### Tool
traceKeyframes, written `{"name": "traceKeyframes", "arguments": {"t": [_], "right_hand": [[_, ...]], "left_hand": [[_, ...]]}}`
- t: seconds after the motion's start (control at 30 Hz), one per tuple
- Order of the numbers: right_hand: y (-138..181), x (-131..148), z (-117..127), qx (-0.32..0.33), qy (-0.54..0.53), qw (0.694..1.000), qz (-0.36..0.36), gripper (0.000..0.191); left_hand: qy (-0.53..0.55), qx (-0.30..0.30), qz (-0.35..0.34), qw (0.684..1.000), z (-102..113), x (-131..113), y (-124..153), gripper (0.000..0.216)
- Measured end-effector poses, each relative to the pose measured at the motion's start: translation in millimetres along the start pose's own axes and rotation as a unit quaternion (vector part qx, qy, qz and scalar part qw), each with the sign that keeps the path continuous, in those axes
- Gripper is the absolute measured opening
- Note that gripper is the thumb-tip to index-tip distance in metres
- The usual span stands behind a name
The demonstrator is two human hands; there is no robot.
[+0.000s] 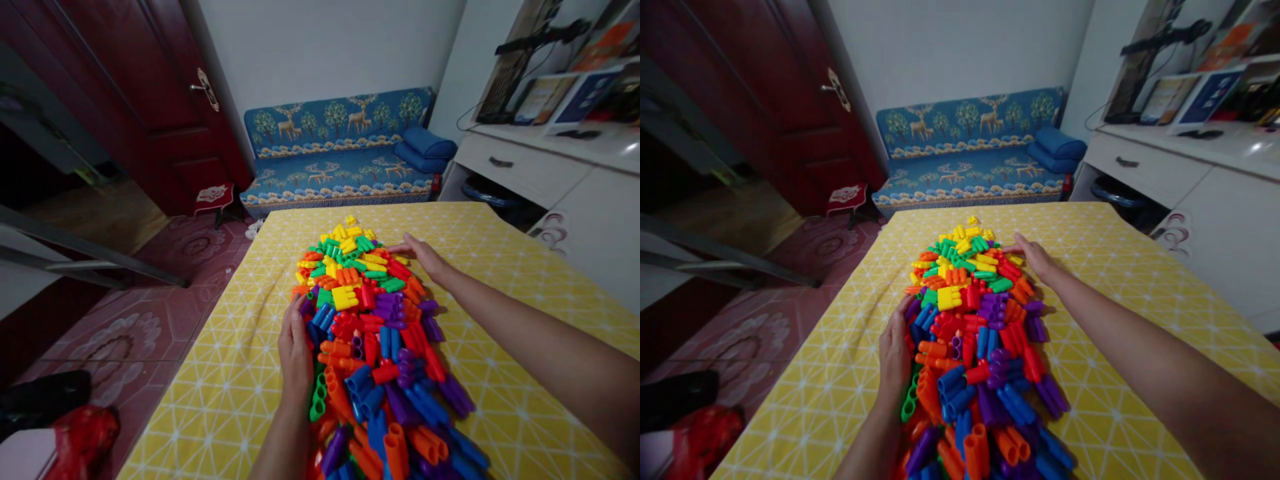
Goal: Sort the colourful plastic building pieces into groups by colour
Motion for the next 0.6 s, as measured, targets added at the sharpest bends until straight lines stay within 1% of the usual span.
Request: {"name": "traceKeyframes", "arguments": {"t": [0.07,0.1,0.17,0.23,0.3,0.37,0.4,0.5,0.6], "right_hand": [[-28,12,13,-0.055,0.045,0.997,0.006,0.065],[-43,21,14,-0.079,0.074,0.994,0.015,0.061],[-72,39,2,-0.092,0.121,0.987,0.041,0.051],[-98,54,-23,-0.073,0.138,0.986,0.065,0.050],[-117,63,-50,-0.051,0.153,0.983,0.082,0.059],[-131,64,-74,-0.013,0.165,0.983,0.080,0.065],[-135,63,-84,0.011,0.167,0.983,0.074,0.065],[-140,57,-101,0.072,0.154,0.984,0.057,0.054],[-128,55,-106,0.096,0.143,0.983,0.058,0.060]], "left_hand": [[-0.017,0.004,0.003,1.000,0,-1,0,0.054],[-0.026,0.006,0.005,1.000,0,-1,0,0.055],[-0.036,0.009,0.010,0.999,1,2,1,0.054],[-0.036,0.013,0.013,0.999,2,6,1,0.052],[-0.032,0.014,0.015,0.999,4,9,2,0.051],[-0.036,0.011,0.019,0.999,5,11,3,0.051],[-0.041,0.009,0.022,0.999,6,11,3,0.051],[-0.048,0.003,0.027,0.998,7,11,3,0.051],[-0.031,-0.003,0.029,0.999,6,12,3,0.051]]}}
Point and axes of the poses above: each hand's wrist, its own y-axis away from the middle knuckle, its own z-axis out of the back of the hand, x = y × z, the point moved 8 cm from there along -y, towards the middle knuckle, and after that the axes turned 7 degrees about -z, right-handed, at the moved point
